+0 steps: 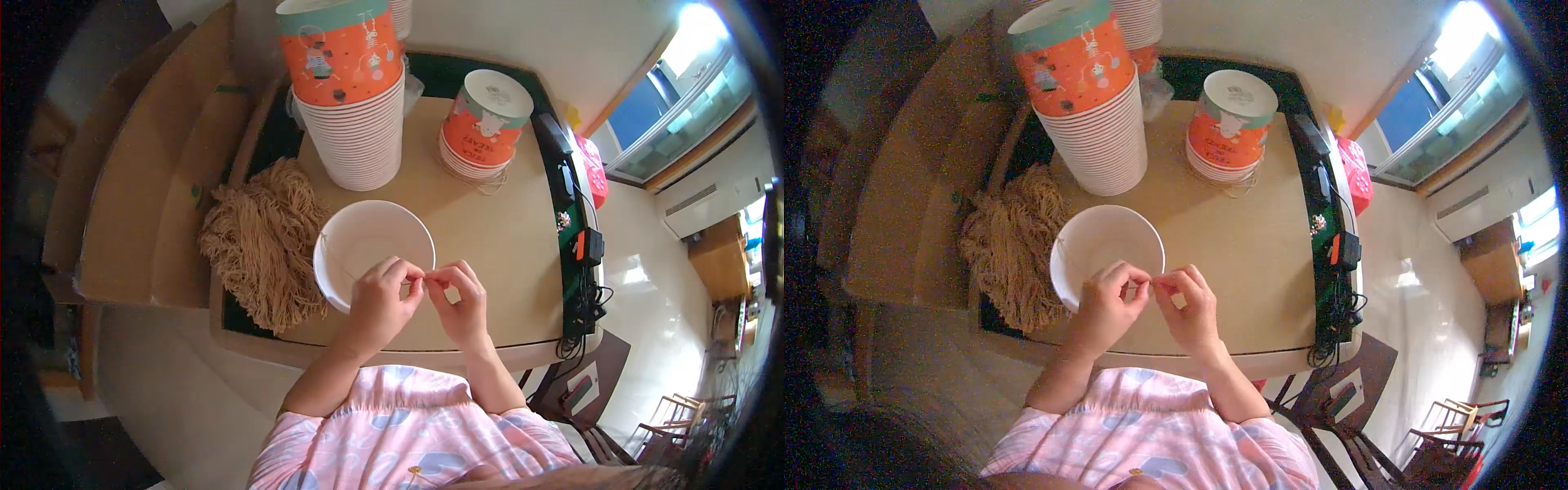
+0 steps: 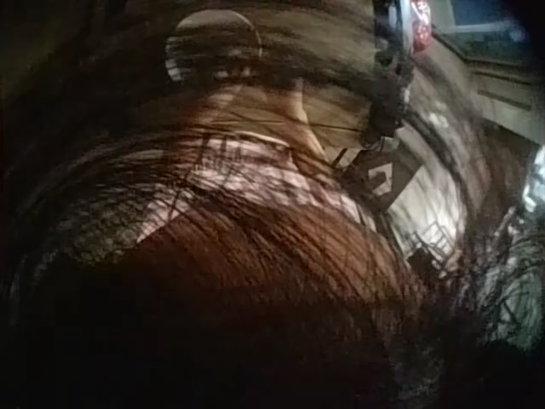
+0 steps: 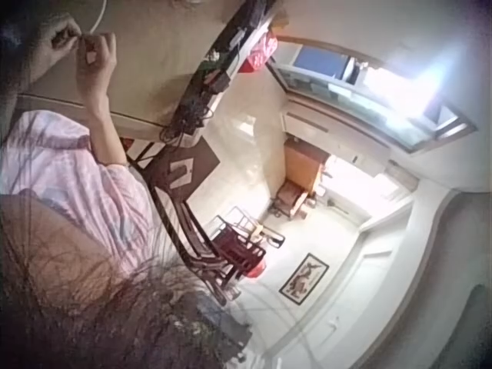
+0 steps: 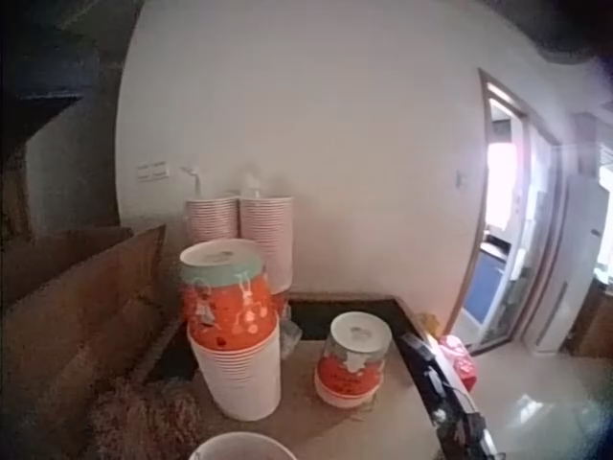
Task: Tying string handles to decorative paper buckets while sitting at a table.
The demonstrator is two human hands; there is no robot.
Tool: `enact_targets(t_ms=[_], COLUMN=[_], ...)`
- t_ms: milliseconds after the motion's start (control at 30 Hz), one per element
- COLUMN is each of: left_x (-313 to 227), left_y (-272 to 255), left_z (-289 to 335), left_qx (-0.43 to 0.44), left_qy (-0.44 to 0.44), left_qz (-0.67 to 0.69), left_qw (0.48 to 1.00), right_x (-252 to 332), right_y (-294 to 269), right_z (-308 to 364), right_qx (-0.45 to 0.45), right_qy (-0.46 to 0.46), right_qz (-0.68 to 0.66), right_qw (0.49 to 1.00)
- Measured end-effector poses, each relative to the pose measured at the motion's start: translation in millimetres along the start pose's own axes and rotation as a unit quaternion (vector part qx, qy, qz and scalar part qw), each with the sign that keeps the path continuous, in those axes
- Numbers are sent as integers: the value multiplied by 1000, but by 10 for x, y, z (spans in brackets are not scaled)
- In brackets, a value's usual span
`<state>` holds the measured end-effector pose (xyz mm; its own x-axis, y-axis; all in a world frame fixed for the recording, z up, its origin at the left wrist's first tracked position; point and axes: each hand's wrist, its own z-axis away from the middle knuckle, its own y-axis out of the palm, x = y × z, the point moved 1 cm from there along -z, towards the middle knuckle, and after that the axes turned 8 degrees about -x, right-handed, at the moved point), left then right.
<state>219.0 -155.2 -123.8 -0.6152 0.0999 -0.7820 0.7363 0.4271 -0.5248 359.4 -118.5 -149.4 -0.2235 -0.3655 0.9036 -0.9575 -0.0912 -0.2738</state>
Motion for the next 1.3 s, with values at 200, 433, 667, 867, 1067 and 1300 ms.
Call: enact_targets(t_ms=[200,433,667,867,1067,1300], left_x=[1,8,20,35,12,62], left_y=[26,-13,-9,43,45,-126], left_z=[15,-9,31,49,30,27], left_qx=[-28,0,-15,-59,-61,-40], left_qy=[24,-30,4,46,-2,-72], left_qz=[-27,4,21,15,16,54], left_qw=[999,1000,1000,997,998,995], right_x=[-179,-243,-253,-200,-176,113], right_y=[10,-5,-12,-11,11,-37], right_z=[6,10,27,36,46,-54], right_qx=[22,58,41,14,-5,61], right_qy=[77,198,221,153,86,38], right_qz=[-108,-282,-298,-212,-132,6], right_qw=[991,937,928,965,988,997])
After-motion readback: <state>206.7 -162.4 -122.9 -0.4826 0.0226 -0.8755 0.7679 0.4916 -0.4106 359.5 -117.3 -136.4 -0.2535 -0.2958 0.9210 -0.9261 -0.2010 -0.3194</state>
